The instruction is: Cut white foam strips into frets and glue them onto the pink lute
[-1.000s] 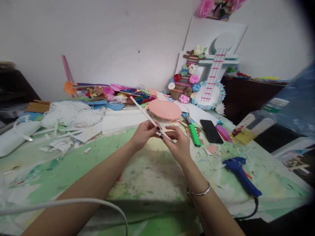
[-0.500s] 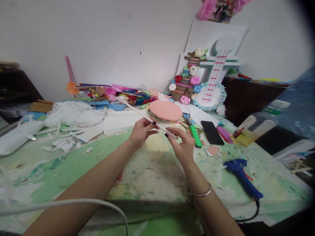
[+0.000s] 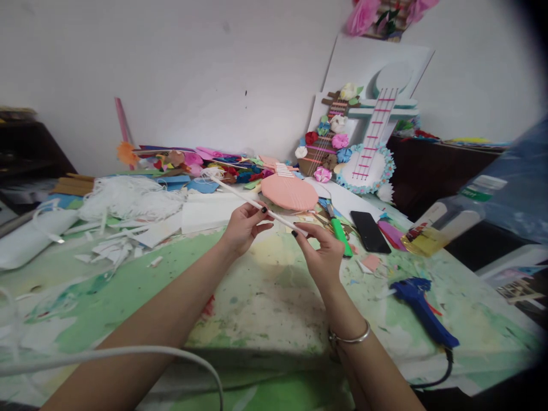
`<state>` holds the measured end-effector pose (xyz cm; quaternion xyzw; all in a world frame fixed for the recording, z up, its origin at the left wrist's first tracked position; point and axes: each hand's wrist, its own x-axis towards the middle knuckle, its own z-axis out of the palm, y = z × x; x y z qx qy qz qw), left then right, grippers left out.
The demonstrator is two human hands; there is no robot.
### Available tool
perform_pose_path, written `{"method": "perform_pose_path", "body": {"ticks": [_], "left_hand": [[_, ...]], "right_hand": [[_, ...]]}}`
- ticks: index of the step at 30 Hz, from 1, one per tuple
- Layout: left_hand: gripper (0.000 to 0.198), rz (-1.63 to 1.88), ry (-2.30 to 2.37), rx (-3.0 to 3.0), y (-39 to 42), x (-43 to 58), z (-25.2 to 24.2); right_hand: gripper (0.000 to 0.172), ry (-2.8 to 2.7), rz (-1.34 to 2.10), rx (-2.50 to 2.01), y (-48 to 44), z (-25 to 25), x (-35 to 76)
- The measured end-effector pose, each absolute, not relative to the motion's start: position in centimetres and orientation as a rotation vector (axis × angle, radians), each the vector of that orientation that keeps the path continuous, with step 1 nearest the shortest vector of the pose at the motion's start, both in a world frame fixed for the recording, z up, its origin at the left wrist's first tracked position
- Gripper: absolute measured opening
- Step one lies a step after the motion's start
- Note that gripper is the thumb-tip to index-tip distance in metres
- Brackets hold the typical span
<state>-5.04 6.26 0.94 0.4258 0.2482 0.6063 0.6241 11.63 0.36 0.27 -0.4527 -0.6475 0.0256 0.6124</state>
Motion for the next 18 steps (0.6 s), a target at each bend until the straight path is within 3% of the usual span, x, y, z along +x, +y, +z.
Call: {"method": "perform_pose_path", "body": {"ticks": [18], "left_hand": [[0.021,1.443,0.567,0.892,6.74,-5.63,1.19]], "right_hand": [[0.012,-1.422,0.08,-1.04,0.3,0.26,11.69]]}}
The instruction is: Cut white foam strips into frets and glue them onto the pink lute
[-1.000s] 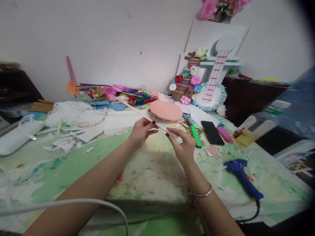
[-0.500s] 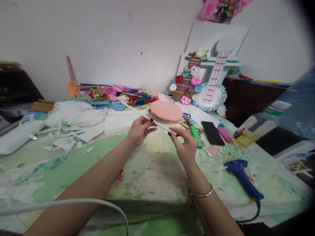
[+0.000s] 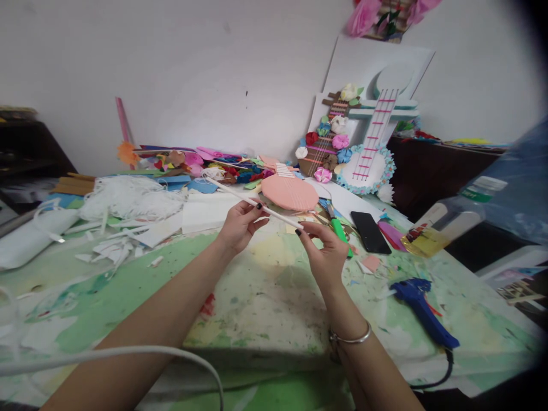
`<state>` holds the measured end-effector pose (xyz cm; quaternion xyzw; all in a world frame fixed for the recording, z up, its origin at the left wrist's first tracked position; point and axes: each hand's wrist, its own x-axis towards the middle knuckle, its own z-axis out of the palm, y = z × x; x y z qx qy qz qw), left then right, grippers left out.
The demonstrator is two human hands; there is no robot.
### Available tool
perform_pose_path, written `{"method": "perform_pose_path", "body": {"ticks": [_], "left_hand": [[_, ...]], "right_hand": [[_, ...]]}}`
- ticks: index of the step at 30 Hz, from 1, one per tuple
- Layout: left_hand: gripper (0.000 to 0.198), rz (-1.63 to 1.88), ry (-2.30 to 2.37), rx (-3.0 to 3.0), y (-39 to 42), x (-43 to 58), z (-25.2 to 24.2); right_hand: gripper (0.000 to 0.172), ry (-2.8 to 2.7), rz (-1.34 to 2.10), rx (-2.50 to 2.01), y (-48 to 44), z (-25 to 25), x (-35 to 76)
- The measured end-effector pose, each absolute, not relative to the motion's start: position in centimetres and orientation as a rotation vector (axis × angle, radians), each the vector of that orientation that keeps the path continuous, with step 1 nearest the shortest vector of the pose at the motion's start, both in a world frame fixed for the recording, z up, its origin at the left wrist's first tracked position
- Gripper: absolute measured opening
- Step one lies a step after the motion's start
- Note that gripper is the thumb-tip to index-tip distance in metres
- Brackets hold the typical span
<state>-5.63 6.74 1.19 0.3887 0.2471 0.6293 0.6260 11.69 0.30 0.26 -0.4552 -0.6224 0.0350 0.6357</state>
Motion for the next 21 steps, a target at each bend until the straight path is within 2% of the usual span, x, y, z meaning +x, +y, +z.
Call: {"method": "perform_pose_path", "body": {"ticks": [7,15,21], "left_hand": [[0.022,1.466,0.57,0.851,6.9,-5.9,1.3],[0.014,1.537,0.601,0.815,7.5,-6.3,1.1],[0.016,1.529,0.565,0.839,7.8,-6.4,1.0]], "right_hand": [[0.012,-1.38,0.093,-1.055,0.4,0.2,11.7],[0.019,-1.078,0.336,-1.058,0.9,0.2,12.4],[0.025,-1.033,0.434,-1.12,1.3,0.2,12.8]]}}
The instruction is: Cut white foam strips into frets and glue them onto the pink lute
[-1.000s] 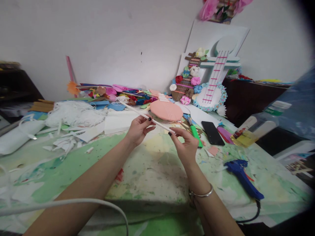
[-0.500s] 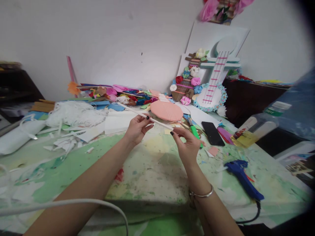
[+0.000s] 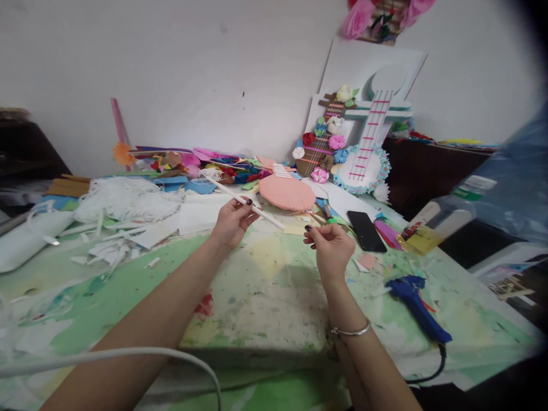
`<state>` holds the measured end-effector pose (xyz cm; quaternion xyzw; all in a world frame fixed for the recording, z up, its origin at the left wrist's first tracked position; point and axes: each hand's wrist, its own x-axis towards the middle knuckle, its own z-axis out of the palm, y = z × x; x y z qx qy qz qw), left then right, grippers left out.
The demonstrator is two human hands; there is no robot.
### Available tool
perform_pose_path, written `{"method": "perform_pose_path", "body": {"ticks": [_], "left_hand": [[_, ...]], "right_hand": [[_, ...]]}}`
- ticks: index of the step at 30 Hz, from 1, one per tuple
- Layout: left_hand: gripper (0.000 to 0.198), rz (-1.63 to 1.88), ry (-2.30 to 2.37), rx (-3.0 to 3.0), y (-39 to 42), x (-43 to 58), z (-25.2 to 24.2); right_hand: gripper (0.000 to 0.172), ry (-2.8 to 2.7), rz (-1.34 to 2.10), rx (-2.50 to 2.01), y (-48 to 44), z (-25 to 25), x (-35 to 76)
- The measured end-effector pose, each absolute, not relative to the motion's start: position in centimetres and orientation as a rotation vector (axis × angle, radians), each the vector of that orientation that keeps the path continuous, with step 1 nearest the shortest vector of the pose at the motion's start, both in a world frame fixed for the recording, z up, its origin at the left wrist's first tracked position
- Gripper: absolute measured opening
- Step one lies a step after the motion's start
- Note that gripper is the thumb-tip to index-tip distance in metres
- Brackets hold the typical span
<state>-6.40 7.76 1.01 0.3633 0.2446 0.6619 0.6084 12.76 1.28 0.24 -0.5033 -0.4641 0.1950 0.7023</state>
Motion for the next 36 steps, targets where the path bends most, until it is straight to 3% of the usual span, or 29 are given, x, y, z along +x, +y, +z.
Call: {"method": "perform_pose_path", "body": {"ticks": [6,11,18,26,36], "left_hand": [[0.015,1.511,0.627,0.848,7.8,-6.5,1.1],[0.019,1.506,0.69,0.842,8.2,-6.8,0.8],[0.02,1.492,0.793,0.762,8.2,-6.9,0.9],[0.017,1.408,0.761,0.708,7.7,-6.9,1.3],[0.021,1.443,0.667,0.692,7.2,-6.8,1.7]], "right_hand": [[0.026,-1.358,0.48,-1.296,2.0,-1.1,12.3],[0.016,-1.514,0.459,-1.392,2.5,-2.3,11.7],[0.016,-1.485,0.141,-1.871,4.0,-0.3,14.6],[0.044,-1.353,-0.078,-2.361,7.6,0.2,19.9],[0.034,-1.358,-0.301,-2.438,8.6,-0.3,22.6]]}}
